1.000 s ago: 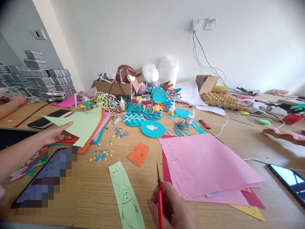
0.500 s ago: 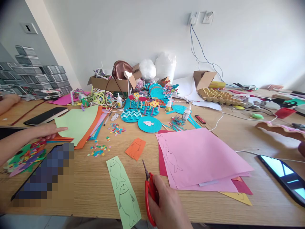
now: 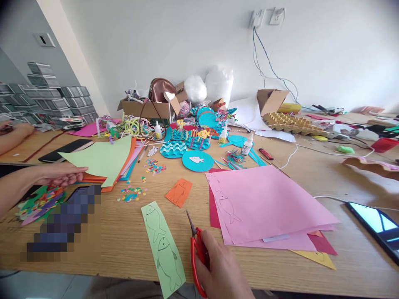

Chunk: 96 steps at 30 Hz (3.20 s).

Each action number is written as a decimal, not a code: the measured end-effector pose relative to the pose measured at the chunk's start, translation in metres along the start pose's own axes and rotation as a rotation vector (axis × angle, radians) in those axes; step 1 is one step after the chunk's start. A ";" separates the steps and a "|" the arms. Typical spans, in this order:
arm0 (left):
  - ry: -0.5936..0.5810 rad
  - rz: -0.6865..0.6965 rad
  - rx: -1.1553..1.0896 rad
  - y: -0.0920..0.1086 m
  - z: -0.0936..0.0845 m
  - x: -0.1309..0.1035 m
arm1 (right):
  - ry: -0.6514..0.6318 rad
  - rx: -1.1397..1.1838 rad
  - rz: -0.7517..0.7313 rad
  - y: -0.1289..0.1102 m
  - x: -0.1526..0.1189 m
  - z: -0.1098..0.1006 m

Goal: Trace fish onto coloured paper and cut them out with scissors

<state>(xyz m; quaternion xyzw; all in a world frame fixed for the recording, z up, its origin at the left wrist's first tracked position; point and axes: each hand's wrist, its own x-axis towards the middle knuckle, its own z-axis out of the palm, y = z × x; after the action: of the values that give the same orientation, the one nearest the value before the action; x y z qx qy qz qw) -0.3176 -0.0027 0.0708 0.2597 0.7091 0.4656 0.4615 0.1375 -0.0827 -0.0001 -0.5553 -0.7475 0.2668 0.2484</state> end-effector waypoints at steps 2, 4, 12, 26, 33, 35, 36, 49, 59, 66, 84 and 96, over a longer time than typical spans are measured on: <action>-0.096 -0.146 0.278 0.010 -0.002 -0.006 | 0.002 -0.001 0.002 -0.002 0.000 0.000; -0.208 -0.237 0.515 0.021 0.003 -0.013 | 0.006 -0.001 0.010 -0.005 -0.001 -0.001; -0.401 0.346 0.699 -0.013 0.099 -0.068 | -0.128 0.020 0.082 -0.007 -0.015 -0.012; -0.402 0.644 1.100 -0.061 0.178 -0.099 | -0.057 0.136 0.084 -0.004 -0.037 0.015; -0.470 0.511 0.620 -0.067 0.172 -0.092 | 0.028 0.219 0.194 -0.013 -0.030 0.003; -0.516 0.402 0.315 -0.064 0.168 -0.097 | 0.088 0.256 0.273 -0.016 -0.024 -0.006; -0.529 0.352 0.199 -0.063 0.166 -0.099 | 0.125 0.270 0.308 -0.017 -0.021 -0.011; -0.493 0.178 -0.310 -0.062 0.164 -0.124 | 0.195 0.846 0.336 -0.014 0.039 -0.006; -0.493 0.164 -0.455 -0.064 0.170 -0.127 | 0.217 0.955 0.327 -0.017 0.048 -0.009; -0.610 0.112 -0.555 -0.070 0.177 -0.132 | 0.235 0.957 0.309 -0.022 0.048 -0.014; -0.464 0.213 -0.433 -0.076 0.204 -0.137 | 0.063 0.636 0.130 -0.032 0.025 -0.036; -0.453 0.173 -0.498 -0.068 0.205 -0.144 | -0.371 0.342 0.104 -0.057 0.008 -0.010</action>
<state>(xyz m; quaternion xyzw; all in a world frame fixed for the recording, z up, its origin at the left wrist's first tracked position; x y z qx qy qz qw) -0.0666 -0.0607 0.0401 0.2948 0.4286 0.5925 0.6150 0.1029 -0.0877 0.0462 -0.4845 -0.6947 0.4991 0.1832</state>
